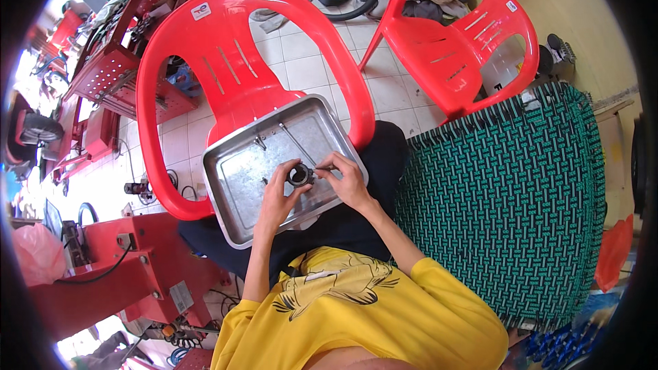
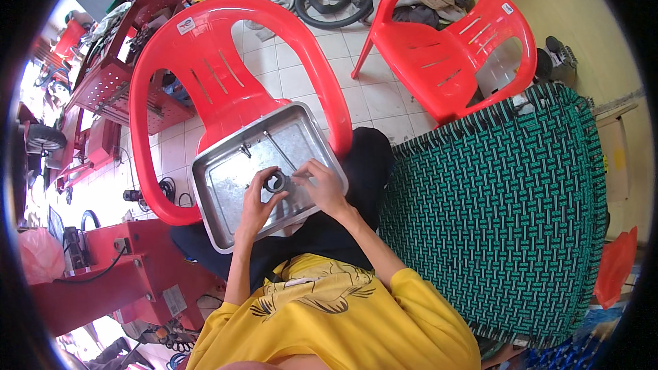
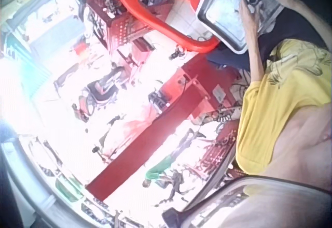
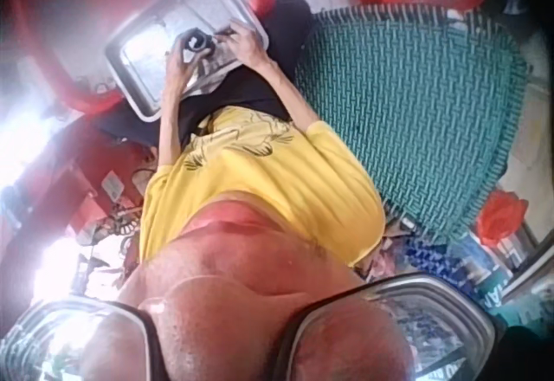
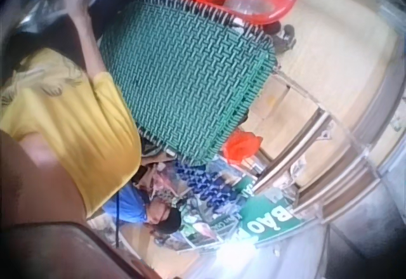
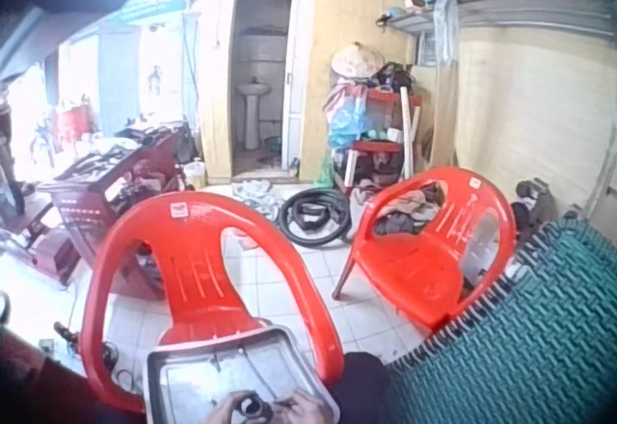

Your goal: The person disassembles a small motor component on a metal tray by hand, removing internal shafts and screws to inspect the housing and parts.

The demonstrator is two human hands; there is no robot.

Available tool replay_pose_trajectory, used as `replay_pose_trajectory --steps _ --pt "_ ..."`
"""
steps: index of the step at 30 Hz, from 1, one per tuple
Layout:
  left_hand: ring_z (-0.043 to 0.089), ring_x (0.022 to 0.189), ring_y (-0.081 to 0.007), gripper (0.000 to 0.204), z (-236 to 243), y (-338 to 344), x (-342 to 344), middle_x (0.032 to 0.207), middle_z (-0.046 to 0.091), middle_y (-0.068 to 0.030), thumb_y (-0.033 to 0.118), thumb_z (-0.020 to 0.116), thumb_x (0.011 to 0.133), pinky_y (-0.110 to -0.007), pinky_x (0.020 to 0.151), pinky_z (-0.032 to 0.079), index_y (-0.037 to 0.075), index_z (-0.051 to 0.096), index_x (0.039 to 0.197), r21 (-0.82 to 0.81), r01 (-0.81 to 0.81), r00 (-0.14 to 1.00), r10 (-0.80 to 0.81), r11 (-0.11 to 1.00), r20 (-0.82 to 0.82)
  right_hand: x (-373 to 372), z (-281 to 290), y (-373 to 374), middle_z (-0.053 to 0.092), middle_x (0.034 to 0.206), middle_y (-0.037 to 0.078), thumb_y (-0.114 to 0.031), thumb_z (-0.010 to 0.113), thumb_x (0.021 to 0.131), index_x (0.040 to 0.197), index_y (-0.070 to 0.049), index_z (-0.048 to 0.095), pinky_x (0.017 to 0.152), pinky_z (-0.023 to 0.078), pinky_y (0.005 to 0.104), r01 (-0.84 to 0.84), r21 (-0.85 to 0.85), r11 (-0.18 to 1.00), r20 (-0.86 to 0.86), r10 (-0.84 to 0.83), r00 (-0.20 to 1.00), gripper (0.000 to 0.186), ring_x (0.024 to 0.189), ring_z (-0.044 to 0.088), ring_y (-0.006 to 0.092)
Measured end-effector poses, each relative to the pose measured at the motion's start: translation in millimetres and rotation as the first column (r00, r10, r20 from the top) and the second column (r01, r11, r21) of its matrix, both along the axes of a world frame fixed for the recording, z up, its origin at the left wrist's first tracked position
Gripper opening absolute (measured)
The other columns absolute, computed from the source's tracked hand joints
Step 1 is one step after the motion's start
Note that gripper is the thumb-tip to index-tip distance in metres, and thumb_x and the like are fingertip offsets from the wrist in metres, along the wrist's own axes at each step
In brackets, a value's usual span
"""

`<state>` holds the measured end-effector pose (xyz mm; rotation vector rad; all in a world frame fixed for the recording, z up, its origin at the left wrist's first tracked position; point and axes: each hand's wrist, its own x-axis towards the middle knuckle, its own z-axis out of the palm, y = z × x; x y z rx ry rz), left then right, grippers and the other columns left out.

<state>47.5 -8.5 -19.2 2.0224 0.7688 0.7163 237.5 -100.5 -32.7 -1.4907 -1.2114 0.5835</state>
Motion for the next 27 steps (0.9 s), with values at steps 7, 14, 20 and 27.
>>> replay_pose_trajectory --steps 7,14,20,27 --pt "0.068 0.121 -0.0336 0.072 -29 8 -7 0.130 0.069 -0.0220 0.022 0.087 0.087 -0.041 0.104 0.051 0.004 0.054 0.148 -0.079 -0.031 0.998 0.027 0.996 -0.048 9 -4 4 0.073 0.095 0.016 -0.006 0.078 0.089 0.100 0.000 0.070 0.082 0.055 0.0406 -0.077 -0.072 0.994 0.038 0.080 0.996 0.015 0.093 0.074 0.0315" --pt "0.068 0.118 -0.0379 0.061 -20 -2 0 0.124 0.070 -0.0223 0.021 0.084 0.090 -0.042 0.100 0.052 0.001 0.055 0.139 -0.063 -0.045 0.998 0.048 0.997 0.037 9 2 8 0.074 0.097 0.014 -0.007 0.080 0.088 0.103 0.000 0.072 0.078 0.057 0.0372 -0.074 0.018 0.997 0.171 0.070 0.983 0.018 0.088 0.074 0.0315" --pt "0.069 0.118 -0.0377 0.062 -19 -2 0 0.124 0.071 -0.0215 0.021 0.085 0.089 -0.042 0.101 0.052 0.002 0.054 0.140 -0.073 -0.038 0.998 0.042 0.997 0.048 24 -1 13 0.076 0.093 0.011 -0.007 0.084 0.084 0.097 -0.001 0.075 0.077 0.057 0.0346 -0.105 0.081 0.991 0.143 0.093 0.985 0.017 0.084 0.074 0.0233" --pt "0.069 0.117 -0.0371 0.063 -24 -1 0 0.124 0.071 -0.0196 0.022 0.087 0.087 -0.043 0.101 0.052 0.004 0.056 0.138 -0.099 -0.048 0.997 0.053 0.994 0.053 14 -3 9 0.078 0.093 0.008 -0.005 0.080 0.091 0.102 0.000 0.074 0.086 0.058 0.0307 -0.075 -0.041 0.996 0.086 0.078 0.993 0.014 0.090 0.076 0.0163"
